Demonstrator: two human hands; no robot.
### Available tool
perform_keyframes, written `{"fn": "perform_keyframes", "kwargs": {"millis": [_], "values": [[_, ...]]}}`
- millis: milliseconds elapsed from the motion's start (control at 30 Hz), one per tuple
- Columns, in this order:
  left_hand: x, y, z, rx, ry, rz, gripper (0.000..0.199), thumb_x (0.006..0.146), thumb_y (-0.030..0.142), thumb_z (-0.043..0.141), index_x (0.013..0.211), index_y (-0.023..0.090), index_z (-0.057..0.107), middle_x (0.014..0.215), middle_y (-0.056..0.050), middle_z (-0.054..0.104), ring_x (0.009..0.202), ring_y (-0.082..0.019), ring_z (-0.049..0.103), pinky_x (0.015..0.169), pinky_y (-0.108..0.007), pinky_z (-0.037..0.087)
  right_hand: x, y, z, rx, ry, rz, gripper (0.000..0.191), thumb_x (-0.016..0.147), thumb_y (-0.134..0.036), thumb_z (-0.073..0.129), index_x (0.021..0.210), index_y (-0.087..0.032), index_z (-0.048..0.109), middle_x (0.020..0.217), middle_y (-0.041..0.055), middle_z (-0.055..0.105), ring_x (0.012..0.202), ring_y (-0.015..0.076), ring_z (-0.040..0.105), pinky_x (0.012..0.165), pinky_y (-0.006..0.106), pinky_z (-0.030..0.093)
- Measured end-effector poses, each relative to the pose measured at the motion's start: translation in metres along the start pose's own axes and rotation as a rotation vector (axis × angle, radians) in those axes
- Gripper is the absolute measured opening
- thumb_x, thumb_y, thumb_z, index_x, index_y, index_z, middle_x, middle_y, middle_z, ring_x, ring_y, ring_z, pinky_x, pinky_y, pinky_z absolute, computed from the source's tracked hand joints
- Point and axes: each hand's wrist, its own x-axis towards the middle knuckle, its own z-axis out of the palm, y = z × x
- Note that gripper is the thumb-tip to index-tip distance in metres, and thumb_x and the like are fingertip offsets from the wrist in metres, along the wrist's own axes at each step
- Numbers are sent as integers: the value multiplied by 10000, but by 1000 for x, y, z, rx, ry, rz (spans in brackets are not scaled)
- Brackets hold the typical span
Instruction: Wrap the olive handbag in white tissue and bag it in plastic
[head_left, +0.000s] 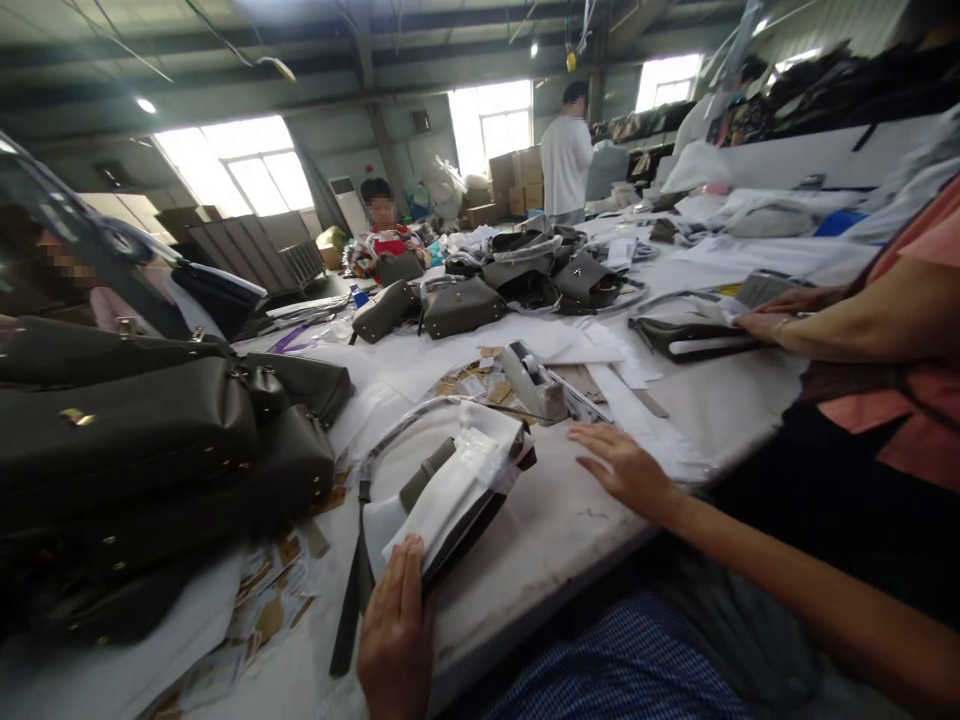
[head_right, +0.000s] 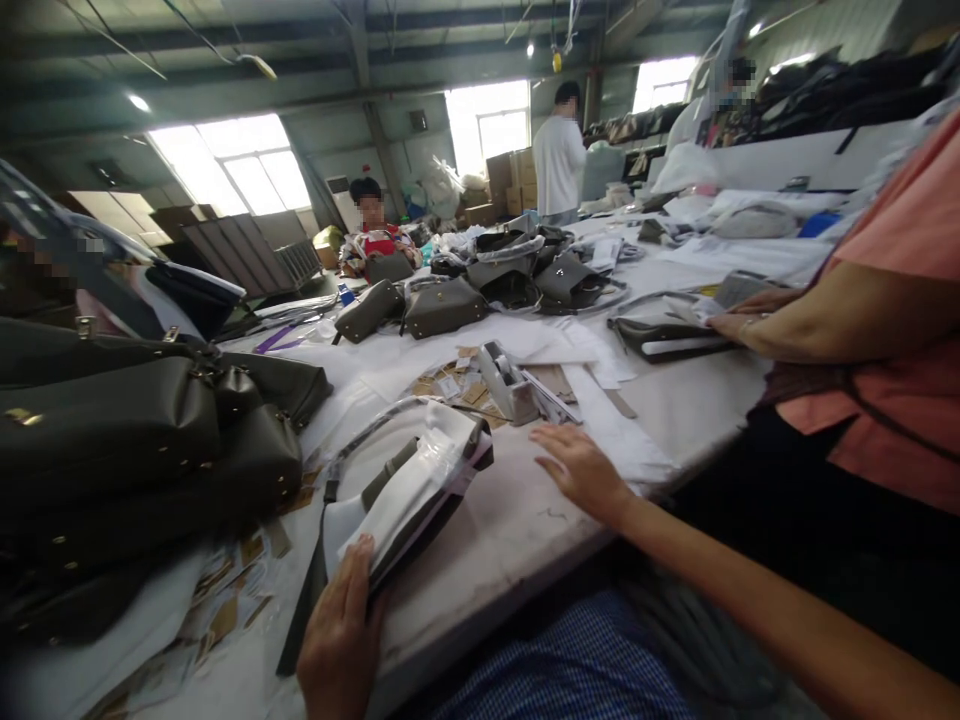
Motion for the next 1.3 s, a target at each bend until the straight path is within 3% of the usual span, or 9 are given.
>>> {"fn": "perform_keyframes", "kwargs": {"millis": [167,333,500,633,767,833,967,1067,1300], "values": [[0,0,-1,11,12,14,609,999,251,507,1559,202,273,1422,-103,586,1193,-252,635,987,-382,485,-10,122,-36,-414,-26,185,435,905,-308,538,1274,-110,656,1387,192,589,1347,385,482,1078,574,417],[0,0,0,11,1,20,601,1005,262,490,1561,216,268,1420,-99,589,1194,-251,635,991,-386,484,-7,144,-42,-349,-79,164,261,905,-337,542,973,-245,776,1099,62,764,1156,285,653,1001,464,492],[2,1,-2,17,12,23,597,1008,264,483,1562,208,267,1412,-105,595,1186,-251,639,990,-378,480,8,125,-48,-296,-8,167,277,927,-362,528,935,-244,778,1044,62,776,1084,291,686,1027,500,463],[2,1,-3,7,10,3,602,1003,269,498,1560,217,275,1414,-98,595,1190,-244,634,1010,-365,463,-1,74,-49,-185,-32,155,290,948,-403,541,974,-239,778,1058,50,773,1045,261,700,976,405,514],[1,2,-2,-14,3,-25,612,1001,269,501,1563,247,262,1415,-80,597,1192,-238,634,1018,-358,464,-23,5,-49,242,-417,189,288,932,-471,603,970,-256,791,1007,17,782,948,238,727,881,323,563],[1,2,-2,-25,-8,-36,618,997,269,508,1563,261,261,1425,-74,588,1198,-240,631,1019,-362,469,-28,-12,-46,326,-498,209,324,946,-506,581,987,-262,791,1004,17,781,945,242,729,865,323,576],[0,2,-3,-38,-14,-52,626,989,264,515,1562,272,262,1436,-70,577,1204,-246,629,1021,-373,479,-25,1,-16,-12,-171,226,479,983,-507,488,1251,-166,691,1327,151,646,1261,331,582,1095,495,457],[-1,2,-4,-52,1,-78,626,989,270,520,1561,275,266,1432,-68,582,1193,-248,635,1017,-370,484,-30,10,20,-269,-213,219,680,907,-511,615,1394,-40,551,1477,265,458,1399,409,404,1157,602,335],[-4,0,-4,-67,46,-215,695,956,266,597,1563,263,258,1385,-75,619,1167,-258,651,960,-366,521,-56,-63,47,70,-608,-235,801,935,-608,550,1571,-195,295,1611,163,265,1499,325,214,1228,552,185]]}}
